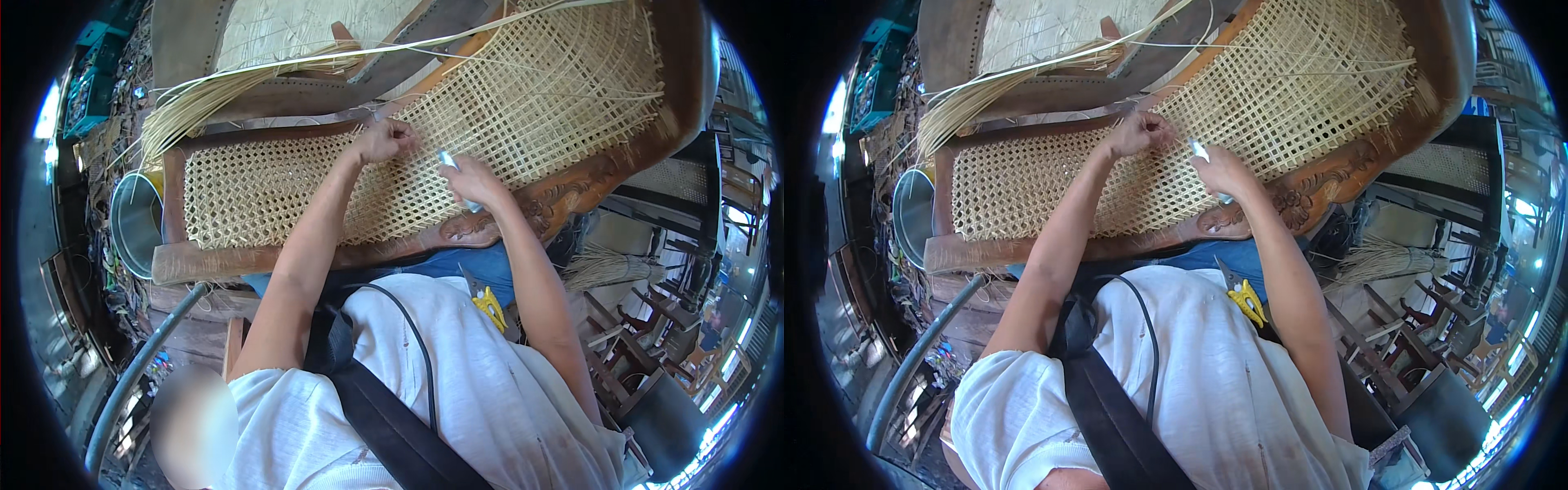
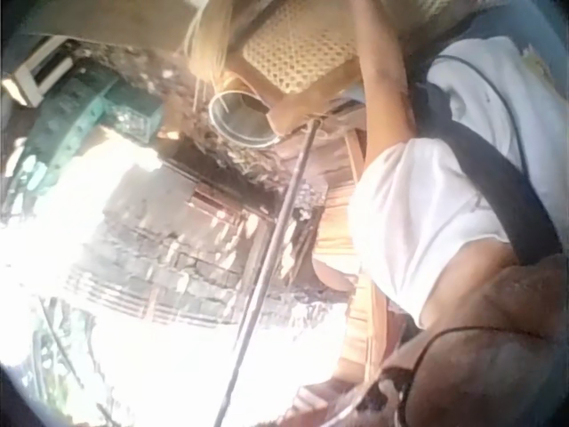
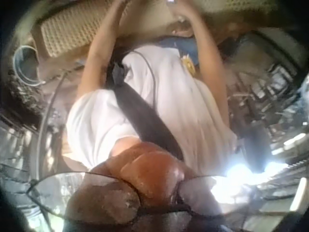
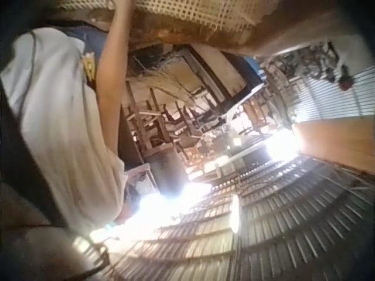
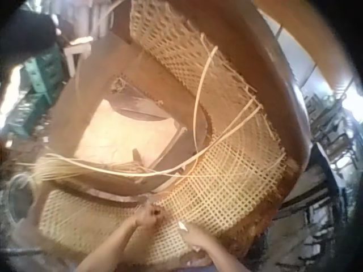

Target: Repairing and weaving the cane surface of a wooden chair.

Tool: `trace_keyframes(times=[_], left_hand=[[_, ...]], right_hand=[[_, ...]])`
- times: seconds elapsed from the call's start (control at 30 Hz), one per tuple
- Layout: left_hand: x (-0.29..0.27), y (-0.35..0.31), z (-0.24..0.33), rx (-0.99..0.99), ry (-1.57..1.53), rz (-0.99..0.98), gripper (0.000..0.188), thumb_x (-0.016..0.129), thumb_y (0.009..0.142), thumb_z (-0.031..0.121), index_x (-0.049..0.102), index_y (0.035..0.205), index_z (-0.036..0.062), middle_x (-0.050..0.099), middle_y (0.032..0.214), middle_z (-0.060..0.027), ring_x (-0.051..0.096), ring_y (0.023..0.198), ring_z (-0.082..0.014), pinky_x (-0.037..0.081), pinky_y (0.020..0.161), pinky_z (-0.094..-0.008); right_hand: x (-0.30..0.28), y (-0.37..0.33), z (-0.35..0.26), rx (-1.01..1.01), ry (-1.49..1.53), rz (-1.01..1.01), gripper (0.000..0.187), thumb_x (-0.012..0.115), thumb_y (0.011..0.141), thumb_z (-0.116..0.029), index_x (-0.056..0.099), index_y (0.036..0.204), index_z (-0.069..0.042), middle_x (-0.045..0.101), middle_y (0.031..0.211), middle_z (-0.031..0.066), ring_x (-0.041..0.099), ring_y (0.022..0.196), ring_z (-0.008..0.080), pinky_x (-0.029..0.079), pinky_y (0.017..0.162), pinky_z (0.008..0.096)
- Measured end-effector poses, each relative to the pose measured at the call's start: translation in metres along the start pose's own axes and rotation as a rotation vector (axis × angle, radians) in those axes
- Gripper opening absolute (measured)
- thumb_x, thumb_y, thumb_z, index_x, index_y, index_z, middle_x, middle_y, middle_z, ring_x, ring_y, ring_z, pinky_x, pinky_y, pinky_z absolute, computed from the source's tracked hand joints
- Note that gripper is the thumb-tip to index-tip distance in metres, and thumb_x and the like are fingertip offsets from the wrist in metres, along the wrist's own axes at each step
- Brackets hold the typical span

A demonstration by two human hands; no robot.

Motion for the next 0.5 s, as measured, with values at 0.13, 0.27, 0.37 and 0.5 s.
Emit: trace_keyframes(times=[0.13, 0.27, 0.37, 0.5], left_hand=[[-0.006, 0.005, -0.018, 0.074, 0.079, 0.032, 0.017, 0.072, 0.088, 0.018, 0.073, 0.096, 0.0034, 0.073, 0.084, -0.0054, 0.063, 0.075, -0.0108, 0.052, 0.070, -0.0279], [-0.008, 0.005, -0.021, 0.031, 0.079, 0.034, 0.018, 0.074, 0.087, 0.020, 0.071, 0.091, 0.0025, 0.069, 0.079, -0.0020, 0.058, 0.070, -0.0078, 0.048, 0.063, -0.0255], [-0.010, 0.004, -0.019, 0.020, 0.118, 0.061, 0.020, 0.075, 0.087, 0.021, 0.069, 0.088, 0.0019, 0.066, 0.074, 0.0005, 0.054, 0.066, -0.0058, 0.045, 0.059, -0.0244], [-0.011, 0.005, -0.022, 0.025, 0.120, 0.099, 0.021, 0.074, 0.087, 0.022, 0.069, 0.089, 0.0018, 0.065, 0.073, -0.0002, 0.055, 0.066, -0.0068, 0.046, 0.059, -0.0259]], right_hand=[[0.026, 0.031, 0.006, 0.072, 0.262, -0.153, 0.024, 0.048, 0.087, -0.005, 0.065, 0.076, 0.009, 0.067, 0.068, 0.0150, 0.065, 0.053, 0.0233, 0.054, 0.054, 0.0373], [0.031, 0.052, 0.007, 0.105, 0.313, -0.253, 0.016, 0.052, 0.081, 0.001, 0.065, 0.075, 0.009, 0.065, 0.065, 0.0178, 0.063, 0.051, 0.0235, 0.047, 0.043, 0.0375], [0.031, 0.062, 0.004, 0.157, 0.272, -0.292, 0.016, 0.051, 0.081, 0.002, 0.064, 0.072, 0.008, 0.065, 0.066, 0.0175, 0.061, 0.049, 0.0236, 0.045, 0.041, 0.0383], [0.040, 0.068, -0.007, 0.178, 0.384, -0.227, 0.018, 0.048, 0.082, 0.002, 0.062, 0.072, 0.009, 0.064, 0.065, 0.0200, 0.060, 0.047, 0.0249, 0.043, 0.038, 0.0384]])
Point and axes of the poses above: each hand's wrist, its own y-axis towards the middle knuckle, its own x-axis out of the palm, z = x × y, the point moved 2 cm from there along y, towards the middle knuckle
